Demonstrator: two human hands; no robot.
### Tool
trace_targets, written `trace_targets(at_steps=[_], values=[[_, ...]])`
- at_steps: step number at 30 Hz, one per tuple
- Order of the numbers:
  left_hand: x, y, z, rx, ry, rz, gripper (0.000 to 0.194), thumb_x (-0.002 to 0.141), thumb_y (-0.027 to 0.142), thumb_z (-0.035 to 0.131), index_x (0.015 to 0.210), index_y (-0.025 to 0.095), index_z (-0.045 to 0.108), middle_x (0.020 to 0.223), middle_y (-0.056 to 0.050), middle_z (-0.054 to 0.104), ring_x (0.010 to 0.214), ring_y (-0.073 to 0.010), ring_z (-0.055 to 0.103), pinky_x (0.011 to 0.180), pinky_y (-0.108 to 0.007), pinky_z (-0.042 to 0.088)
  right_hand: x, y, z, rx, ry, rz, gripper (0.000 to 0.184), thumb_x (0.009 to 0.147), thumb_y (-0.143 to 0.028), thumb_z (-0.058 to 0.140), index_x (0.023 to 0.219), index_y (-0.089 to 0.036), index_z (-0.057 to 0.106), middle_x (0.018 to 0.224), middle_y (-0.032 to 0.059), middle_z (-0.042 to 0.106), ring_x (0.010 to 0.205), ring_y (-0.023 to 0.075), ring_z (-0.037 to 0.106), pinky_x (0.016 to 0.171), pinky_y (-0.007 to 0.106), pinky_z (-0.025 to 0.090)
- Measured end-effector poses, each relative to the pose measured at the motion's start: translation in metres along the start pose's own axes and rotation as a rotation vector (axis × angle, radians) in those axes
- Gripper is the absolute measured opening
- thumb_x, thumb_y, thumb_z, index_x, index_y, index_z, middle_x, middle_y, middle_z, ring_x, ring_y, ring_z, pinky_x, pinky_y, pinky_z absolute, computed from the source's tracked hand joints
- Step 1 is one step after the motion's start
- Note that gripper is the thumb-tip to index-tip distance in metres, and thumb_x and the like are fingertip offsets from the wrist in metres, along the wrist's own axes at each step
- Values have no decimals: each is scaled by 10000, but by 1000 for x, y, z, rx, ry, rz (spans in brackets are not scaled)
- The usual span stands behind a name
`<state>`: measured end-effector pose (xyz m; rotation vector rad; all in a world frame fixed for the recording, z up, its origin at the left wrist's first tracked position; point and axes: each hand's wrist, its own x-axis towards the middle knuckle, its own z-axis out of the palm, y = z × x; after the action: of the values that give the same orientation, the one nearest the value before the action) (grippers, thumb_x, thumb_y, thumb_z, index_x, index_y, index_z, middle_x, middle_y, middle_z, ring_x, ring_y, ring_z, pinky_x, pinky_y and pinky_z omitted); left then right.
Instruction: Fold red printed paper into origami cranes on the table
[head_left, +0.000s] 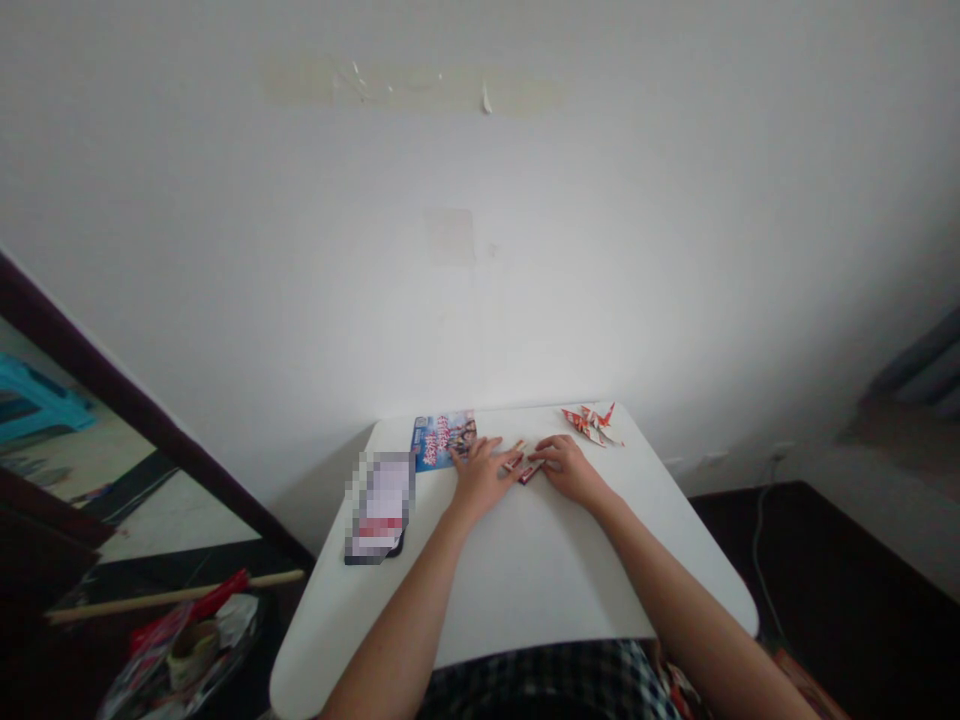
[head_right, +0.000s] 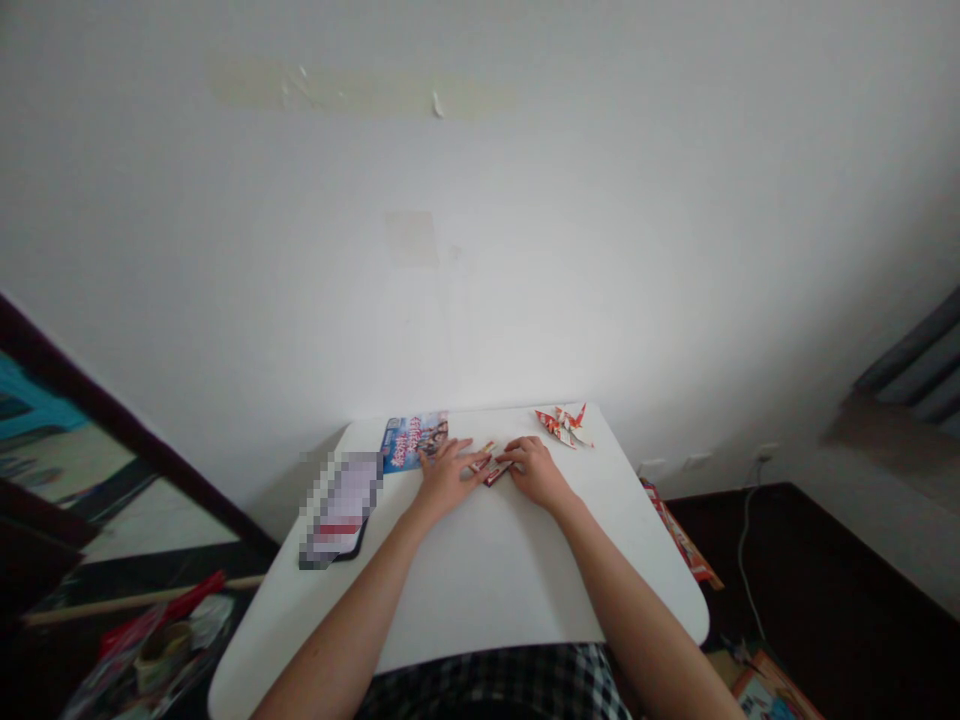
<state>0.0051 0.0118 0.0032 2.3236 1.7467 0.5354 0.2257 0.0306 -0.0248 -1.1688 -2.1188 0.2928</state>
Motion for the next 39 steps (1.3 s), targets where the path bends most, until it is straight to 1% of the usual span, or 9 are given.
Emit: trace_targets(at_steps=[5,12,21,26,31,34,36,39], values=[[0,1,0,47,-27,-3,399,901,554,622,1291,481,660,1545,-8,514,1461,-343,357,1162,-790,103,1,1,0,18,11,3,376,774,-64,642,1059,-251,800,1084,87,734,1077,256,614,988,428,505],[0,1,2,46,-2,2,383,902,560,621,1273,480,672,1525,-14,531,1454,-328,368,1174,-777,105,1,2,-2,24,2,4,356,789,-84,640,1069,-242,793,1109,86,740,1089,251,620,1007,432,497],[-1,3,3,89,22,20,398,901,580,608,1280,474,671,1521,-29,532,1448,-348,374,1164,-785,123,0,3,1,9,9,11,294,812,-99,653,998,-261,811,1114,81,732,1096,248,623,999,428,507],[-2,1,4,92,61,48,422,878,595,634,1289,498,655,1507,-16,547,1424,-345,408,1159,-792,119,0,4,1,-1,9,6,248,818,-127,680,979,-260,813,1116,78,733,1082,254,626,991,435,509],[-2,0,5,87,109,52,410,839,619,672,1222,479,706,1477,-31,571,1406,-339,434,1196,-749,89,-1,2,2,-2,27,-2,165,830,-209,725,961,-261,811,1103,83,735,1074,253,633,965,420,516],[-2,1,4,97,108,54,445,823,647,670,1225,459,712,1479,-47,571,1413,-345,425,1210,-728,88,0,1,2,5,18,-4,139,844,-227,722,948,-255,810,1086,82,736,1055,250,632,956,417,513],[-1,1,3,118,87,53,495,831,679,635,1273,462,683,1515,-56,538,1440,-356,392,1203,-737,86,0,0,2,12,9,-1,148,845,-220,720,960,-251,807,1084,83,735,1053,248,629,956,415,511],[1,0,2,151,26,41,603,831,751,566,1376,494,591,1604,-71,437,1501,-385,306,1174,-773,73,0,-1,3,8,22,22,269,819,-184,732,1077,-241,784,1105,92,726,1085,253,612,986,426,501]])
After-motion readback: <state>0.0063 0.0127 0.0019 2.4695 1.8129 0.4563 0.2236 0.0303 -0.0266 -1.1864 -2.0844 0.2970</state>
